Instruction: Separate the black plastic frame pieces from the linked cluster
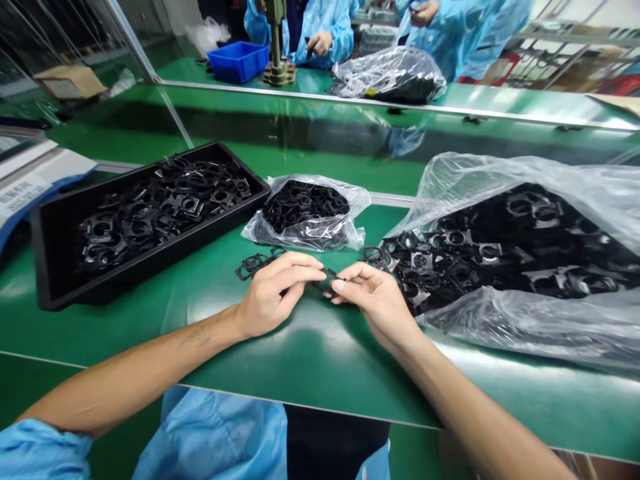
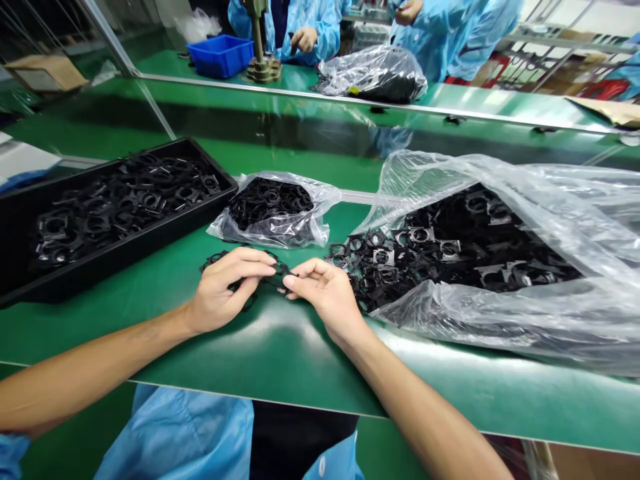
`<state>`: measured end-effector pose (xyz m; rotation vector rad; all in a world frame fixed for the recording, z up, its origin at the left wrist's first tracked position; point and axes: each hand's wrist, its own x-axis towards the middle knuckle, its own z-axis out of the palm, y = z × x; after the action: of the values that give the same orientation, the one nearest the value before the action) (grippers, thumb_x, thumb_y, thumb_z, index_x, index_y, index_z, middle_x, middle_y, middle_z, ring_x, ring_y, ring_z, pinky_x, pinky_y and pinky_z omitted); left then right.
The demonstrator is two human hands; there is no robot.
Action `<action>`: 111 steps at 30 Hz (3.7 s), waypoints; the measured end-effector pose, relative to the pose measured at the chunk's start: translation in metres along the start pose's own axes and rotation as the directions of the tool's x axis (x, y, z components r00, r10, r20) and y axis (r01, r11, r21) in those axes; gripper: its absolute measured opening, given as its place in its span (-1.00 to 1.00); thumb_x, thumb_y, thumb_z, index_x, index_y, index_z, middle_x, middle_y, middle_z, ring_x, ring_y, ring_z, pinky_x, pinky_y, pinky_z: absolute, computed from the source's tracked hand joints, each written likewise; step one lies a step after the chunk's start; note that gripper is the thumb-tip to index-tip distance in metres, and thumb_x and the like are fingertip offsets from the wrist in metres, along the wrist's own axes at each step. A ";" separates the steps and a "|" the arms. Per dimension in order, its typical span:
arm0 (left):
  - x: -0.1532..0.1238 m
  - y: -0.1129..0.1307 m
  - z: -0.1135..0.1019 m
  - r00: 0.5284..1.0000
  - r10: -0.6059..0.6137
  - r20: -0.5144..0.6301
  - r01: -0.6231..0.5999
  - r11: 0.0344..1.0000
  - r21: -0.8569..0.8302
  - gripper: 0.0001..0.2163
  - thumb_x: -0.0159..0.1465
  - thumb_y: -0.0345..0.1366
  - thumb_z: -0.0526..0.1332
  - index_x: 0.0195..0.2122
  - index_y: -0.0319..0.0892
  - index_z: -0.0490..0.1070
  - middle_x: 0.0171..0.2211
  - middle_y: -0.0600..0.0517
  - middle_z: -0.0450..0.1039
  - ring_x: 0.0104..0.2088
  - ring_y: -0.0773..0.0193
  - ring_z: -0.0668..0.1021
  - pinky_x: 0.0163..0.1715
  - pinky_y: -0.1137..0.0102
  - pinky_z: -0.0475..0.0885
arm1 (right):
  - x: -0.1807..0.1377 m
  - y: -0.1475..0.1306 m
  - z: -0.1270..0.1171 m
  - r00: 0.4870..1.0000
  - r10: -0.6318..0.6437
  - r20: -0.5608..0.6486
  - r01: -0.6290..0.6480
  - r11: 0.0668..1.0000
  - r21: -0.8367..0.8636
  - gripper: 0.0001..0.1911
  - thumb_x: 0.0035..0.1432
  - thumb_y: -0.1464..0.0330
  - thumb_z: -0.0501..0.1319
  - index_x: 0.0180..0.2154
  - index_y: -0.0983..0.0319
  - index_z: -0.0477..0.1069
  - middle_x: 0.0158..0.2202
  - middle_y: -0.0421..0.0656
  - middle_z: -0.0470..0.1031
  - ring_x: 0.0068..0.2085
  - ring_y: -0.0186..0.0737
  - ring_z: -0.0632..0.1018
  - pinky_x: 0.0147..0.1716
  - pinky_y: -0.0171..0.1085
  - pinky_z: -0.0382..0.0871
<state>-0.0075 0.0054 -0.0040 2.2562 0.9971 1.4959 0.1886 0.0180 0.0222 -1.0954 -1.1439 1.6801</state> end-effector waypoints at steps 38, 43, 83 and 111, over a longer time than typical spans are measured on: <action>0.002 -0.004 0.004 0.930 -0.362 0.064 0.363 0.877 -0.315 -0.92 0.26 -0.30 0.35 -0.34 -0.20 0.55 -0.41 0.02 0.57 -0.40 0.32 0.58 -0.35 0.43 0.49 | -0.005 0.001 -0.003 0.910 -0.398 0.119 0.406 0.792 -0.456 -0.89 0.20 0.30 0.33 -0.34 0.20 0.53 -0.35 -0.15 0.53 -0.30 -0.21 0.56 -0.28 -0.25 0.49; 0.000 -0.008 0.010 0.896 -0.438 0.069 0.434 0.834 -0.341 -0.87 0.25 -0.25 0.34 -0.33 -0.21 0.53 -0.41 0.01 0.58 -0.41 0.30 0.59 -0.38 0.44 0.52 | -0.005 0.006 -0.001 0.941 -0.323 0.103 0.334 0.831 -0.446 -0.88 0.16 0.30 0.34 -0.31 0.21 0.50 -0.34 -0.17 0.54 -0.34 -0.25 0.56 -0.30 -0.29 0.51; 0.007 -0.004 0.007 0.786 -0.544 0.294 0.605 0.577 -0.548 -0.66 0.23 -0.06 0.37 -0.49 -0.26 0.53 -0.53 0.01 0.55 -0.47 0.30 0.58 -0.39 0.45 0.52 | -0.003 0.001 0.003 0.970 -0.220 0.100 0.240 0.922 -0.304 -0.65 0.16 0.09 0.35 -0.47 0.23 0.49 -0.49 -0.20 0.50 -0.43 -0.28 0.52 -0.34 -0.30 0.48; 0.005 0.001 -0.003 0.957 -0.252 0.147 0.286 0.907 -0.308 -0.85 0.35 -0.30 0.26 -0.36 -0.22 0.47 -0.43 0.04 0.47 -0.41 0.37 0.47 -0.35 0.47 0.37 | -0.001 0.002 0.002 0.990 -0.099 0.099 0.108 0.990 -0.089 -0.65 0.05 0.07 0.44 -0.48 0.22 0.55 -0.53 -0.20 0.50 -0.48 -0.31 0.48 -0.39 -0.28 0.43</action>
<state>-0.0086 0.0080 0.0016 1.8583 0.9090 1.3012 0.1864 0.0157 0.0213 -1.0047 -1.3296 1.6257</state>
